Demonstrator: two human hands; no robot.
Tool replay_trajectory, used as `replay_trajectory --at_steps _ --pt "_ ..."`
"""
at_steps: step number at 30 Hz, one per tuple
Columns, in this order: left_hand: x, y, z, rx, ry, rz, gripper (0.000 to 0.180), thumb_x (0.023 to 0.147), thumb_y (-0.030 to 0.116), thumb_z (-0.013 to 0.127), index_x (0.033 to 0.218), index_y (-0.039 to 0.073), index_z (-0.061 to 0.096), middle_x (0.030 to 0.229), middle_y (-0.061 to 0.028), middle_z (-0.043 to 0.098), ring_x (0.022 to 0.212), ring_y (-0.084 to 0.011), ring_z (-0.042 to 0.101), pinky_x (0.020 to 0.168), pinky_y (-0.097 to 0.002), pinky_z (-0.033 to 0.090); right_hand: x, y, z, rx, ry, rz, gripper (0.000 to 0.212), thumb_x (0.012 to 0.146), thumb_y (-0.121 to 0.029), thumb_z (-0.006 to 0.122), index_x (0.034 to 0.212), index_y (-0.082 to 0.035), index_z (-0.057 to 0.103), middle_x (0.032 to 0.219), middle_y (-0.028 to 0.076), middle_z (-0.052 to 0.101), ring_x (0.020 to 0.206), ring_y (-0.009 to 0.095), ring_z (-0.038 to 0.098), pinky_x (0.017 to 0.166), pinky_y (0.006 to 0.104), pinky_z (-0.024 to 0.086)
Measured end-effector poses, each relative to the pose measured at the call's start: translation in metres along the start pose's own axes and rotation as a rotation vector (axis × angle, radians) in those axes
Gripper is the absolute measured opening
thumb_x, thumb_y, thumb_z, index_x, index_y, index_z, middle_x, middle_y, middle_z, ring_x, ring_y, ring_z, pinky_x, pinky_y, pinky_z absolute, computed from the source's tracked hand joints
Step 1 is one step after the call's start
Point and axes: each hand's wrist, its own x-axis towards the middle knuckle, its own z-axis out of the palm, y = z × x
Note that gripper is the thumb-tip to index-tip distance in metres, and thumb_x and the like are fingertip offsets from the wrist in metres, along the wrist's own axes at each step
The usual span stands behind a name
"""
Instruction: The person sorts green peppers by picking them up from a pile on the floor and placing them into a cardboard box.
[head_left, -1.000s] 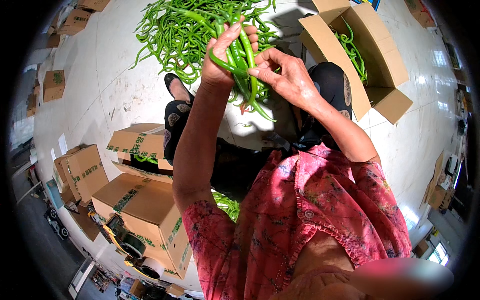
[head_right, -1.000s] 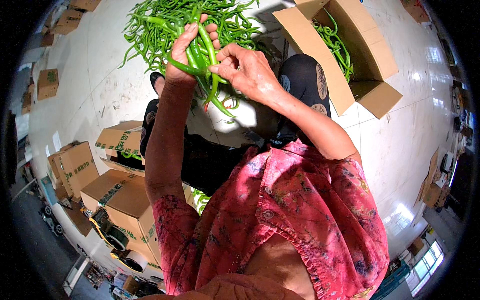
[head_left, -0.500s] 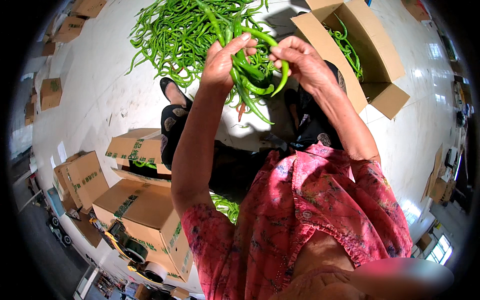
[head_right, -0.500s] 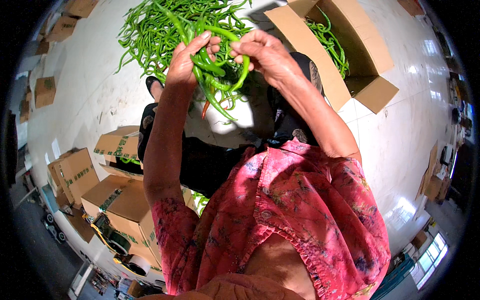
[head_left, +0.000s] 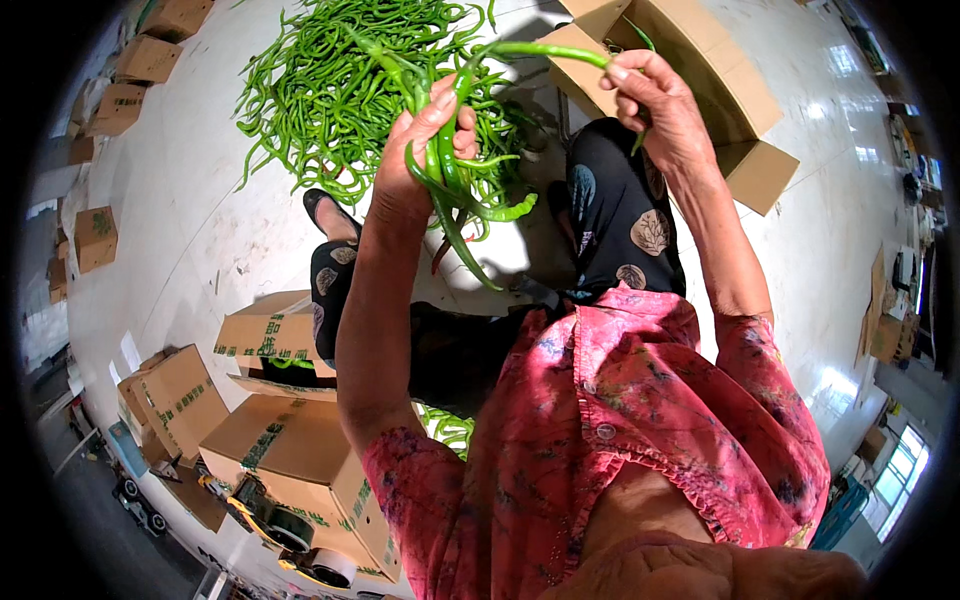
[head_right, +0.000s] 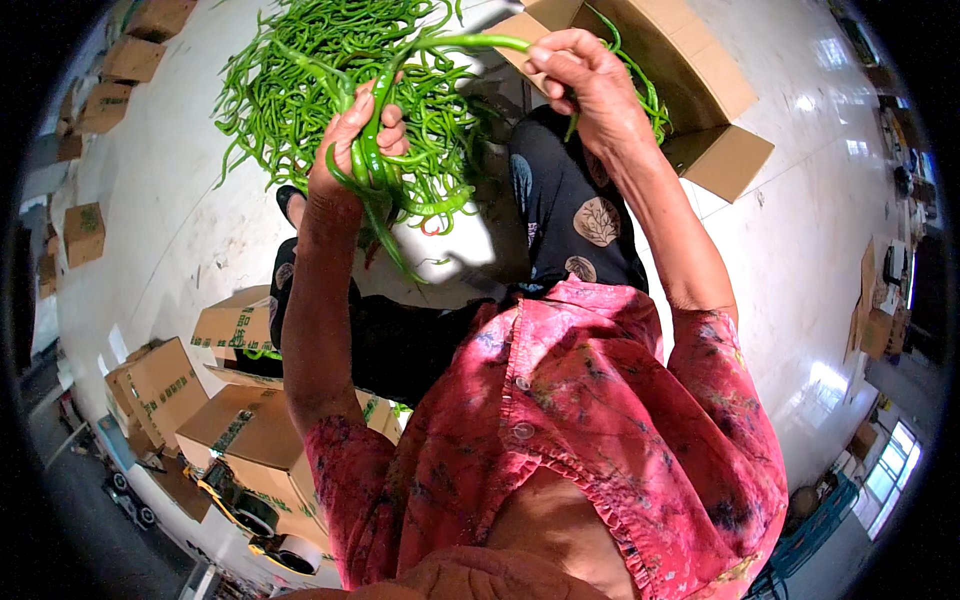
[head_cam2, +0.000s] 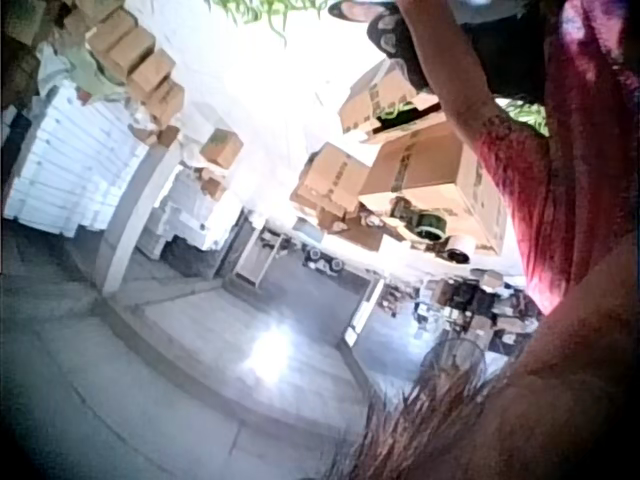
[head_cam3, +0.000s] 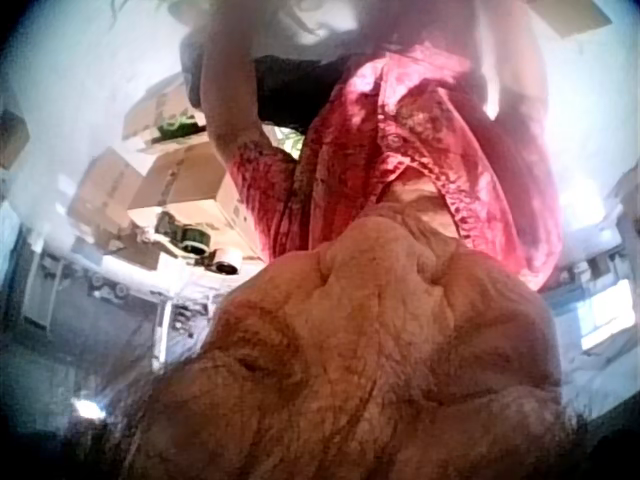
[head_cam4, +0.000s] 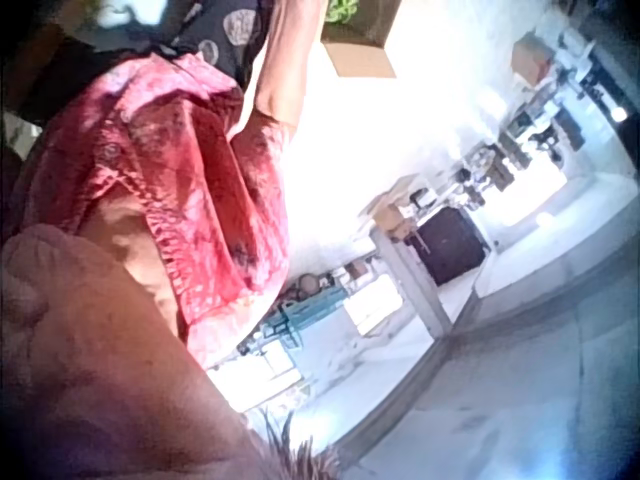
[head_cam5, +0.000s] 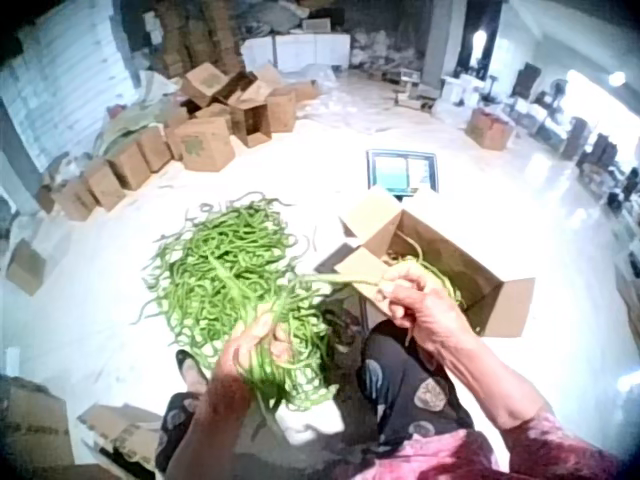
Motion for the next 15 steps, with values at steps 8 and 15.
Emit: replay_trajectory --at_steps 8,15 --pt "-0.003 -0.003 0.01 0.163 0.031 -0.084 0.04 0.094 0.018 0.06 0.126 -0.004 0.051 0.086 -0.0074 0.062 0.067 -0.0098 0.055 0.059 -0.0215 0.047 -0.009 -0.005 -0.049 -0.224 0.139 -0.075 0.012 0.094 -0.018 0.063 0.101 -0.009 0.062 0.086 0.001 0.067 0.063 0.003 0.046 0.055 0.0197 0.033" --pt "-0.002 -0.005 0.003 0.239 0.035 -0.087 0.041 0.091 0.02 0.064 0.122 -0.003 0.053 0.089 -0.0081 0.065 0.071 -0.0102 0.058 0.062 -0.0222 0.048 -0.023 -0.012 -0.015 -0.132 0.03 -0.059 0.022 0.097 -0.019 0.058 0.115 -0.008 0.064 0.093 0.002 0.068 0.074 0.005 0.055 0.065 0.0196 0.042"
